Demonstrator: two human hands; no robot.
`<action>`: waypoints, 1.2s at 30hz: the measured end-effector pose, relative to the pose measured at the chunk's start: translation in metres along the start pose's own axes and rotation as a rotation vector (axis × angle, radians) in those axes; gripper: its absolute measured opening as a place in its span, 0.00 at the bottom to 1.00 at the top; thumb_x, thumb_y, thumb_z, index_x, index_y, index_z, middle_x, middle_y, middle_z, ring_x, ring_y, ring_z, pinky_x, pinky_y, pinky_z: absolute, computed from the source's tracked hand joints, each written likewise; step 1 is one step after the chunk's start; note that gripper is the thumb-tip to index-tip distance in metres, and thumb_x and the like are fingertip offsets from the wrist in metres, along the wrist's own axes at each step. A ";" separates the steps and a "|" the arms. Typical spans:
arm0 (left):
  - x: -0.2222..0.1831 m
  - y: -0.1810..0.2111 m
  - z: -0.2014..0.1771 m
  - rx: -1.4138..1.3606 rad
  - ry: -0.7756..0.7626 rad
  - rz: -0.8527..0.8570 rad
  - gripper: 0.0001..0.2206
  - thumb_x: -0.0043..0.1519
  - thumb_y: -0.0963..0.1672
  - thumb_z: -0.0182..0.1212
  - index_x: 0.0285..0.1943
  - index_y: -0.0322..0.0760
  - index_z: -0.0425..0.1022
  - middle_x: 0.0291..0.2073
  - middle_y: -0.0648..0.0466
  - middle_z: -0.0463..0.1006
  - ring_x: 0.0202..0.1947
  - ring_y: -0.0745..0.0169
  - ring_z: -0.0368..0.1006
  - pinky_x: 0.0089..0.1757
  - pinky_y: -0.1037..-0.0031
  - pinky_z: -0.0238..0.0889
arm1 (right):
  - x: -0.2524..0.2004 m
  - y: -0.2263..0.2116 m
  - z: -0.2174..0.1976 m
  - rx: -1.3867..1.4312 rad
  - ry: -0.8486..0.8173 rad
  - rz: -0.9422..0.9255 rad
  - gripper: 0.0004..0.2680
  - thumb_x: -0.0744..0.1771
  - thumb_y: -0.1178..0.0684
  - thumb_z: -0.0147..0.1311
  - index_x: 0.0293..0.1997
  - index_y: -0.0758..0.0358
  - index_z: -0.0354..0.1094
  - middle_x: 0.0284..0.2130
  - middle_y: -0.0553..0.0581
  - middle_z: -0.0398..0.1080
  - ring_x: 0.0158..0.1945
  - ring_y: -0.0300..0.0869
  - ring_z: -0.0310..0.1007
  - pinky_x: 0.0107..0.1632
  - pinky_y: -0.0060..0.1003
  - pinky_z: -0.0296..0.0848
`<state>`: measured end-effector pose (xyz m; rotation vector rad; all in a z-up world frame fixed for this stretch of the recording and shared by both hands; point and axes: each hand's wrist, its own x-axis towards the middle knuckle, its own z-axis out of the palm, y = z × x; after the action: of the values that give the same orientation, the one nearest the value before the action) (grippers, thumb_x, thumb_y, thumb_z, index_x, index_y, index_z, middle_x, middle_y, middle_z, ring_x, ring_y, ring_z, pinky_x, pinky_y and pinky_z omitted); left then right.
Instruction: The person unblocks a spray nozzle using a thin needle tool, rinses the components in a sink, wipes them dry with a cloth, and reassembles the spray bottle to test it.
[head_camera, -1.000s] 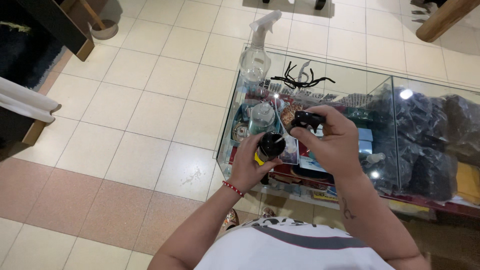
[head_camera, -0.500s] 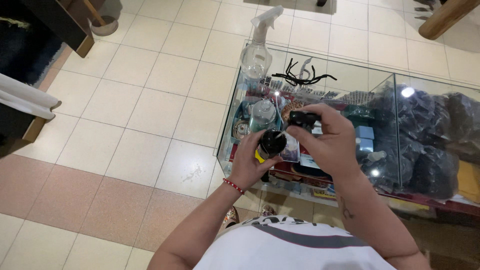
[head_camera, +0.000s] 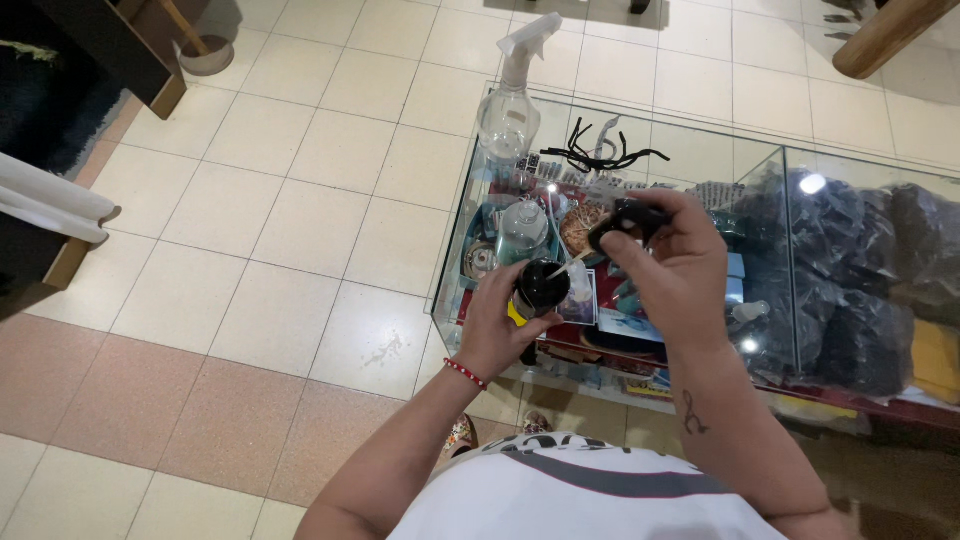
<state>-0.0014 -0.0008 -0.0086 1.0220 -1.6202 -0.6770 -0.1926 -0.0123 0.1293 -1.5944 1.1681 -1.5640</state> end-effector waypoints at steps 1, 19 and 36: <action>0.000 0.000 -0.001 -0.003 0.000 0.004 0.35 0.48 0.52 0.80 0.63 0.38 0.71 0.46 0.47 0.76 0.50 0.42 0.74 0.54 0.54 0.66 | 0.000 0.007 -0.005 -0.003 0.002 -0.004 0.17 0.64 0.62 0.68 0.57 0.70 0.67 0.43 0.64 0.73 0.48 0.46 0.74 0.54 0.41 0.77; 0.000 -0.004 -0.003 0.052 -0.026 -0.023 0.34 0.49 0.51 0.80 0.63 0.35 0.71 0.45 0.47 0.76 0.47 0.44 0.74 0.51 0.55 0.68 | -0.014 0.071 -0.044 0.581 0.382 0.521 0.05 0.70 0.54 0.59 0.47 0.59 0.68 0.32 0.62 0.76 0.36 0.48 0.81 0.47 0.41 0.82; 0.001 0.001 -0.005 0.041 -0.029 -0.016 0.34 0.48 0.49 0.81 0.62 0.35 0.71 0.45 0.46 0.77 0.47 0.41 0.75 0.50 0.53 0.69 | -0.069 0.151 -0.113 -0.281 0.439 0.401 0.14 0.72 0.54 0.62 0.61 0.66 0.59 0.45 0.65 0.71 0.45 0.51 0.77 0.41 0.43 0.79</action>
<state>0.0028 -0.0007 -0.0060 1.0598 -1.6587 -0.6749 -0.3233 0.0030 -0.0224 -1.0963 1.8832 -1.5650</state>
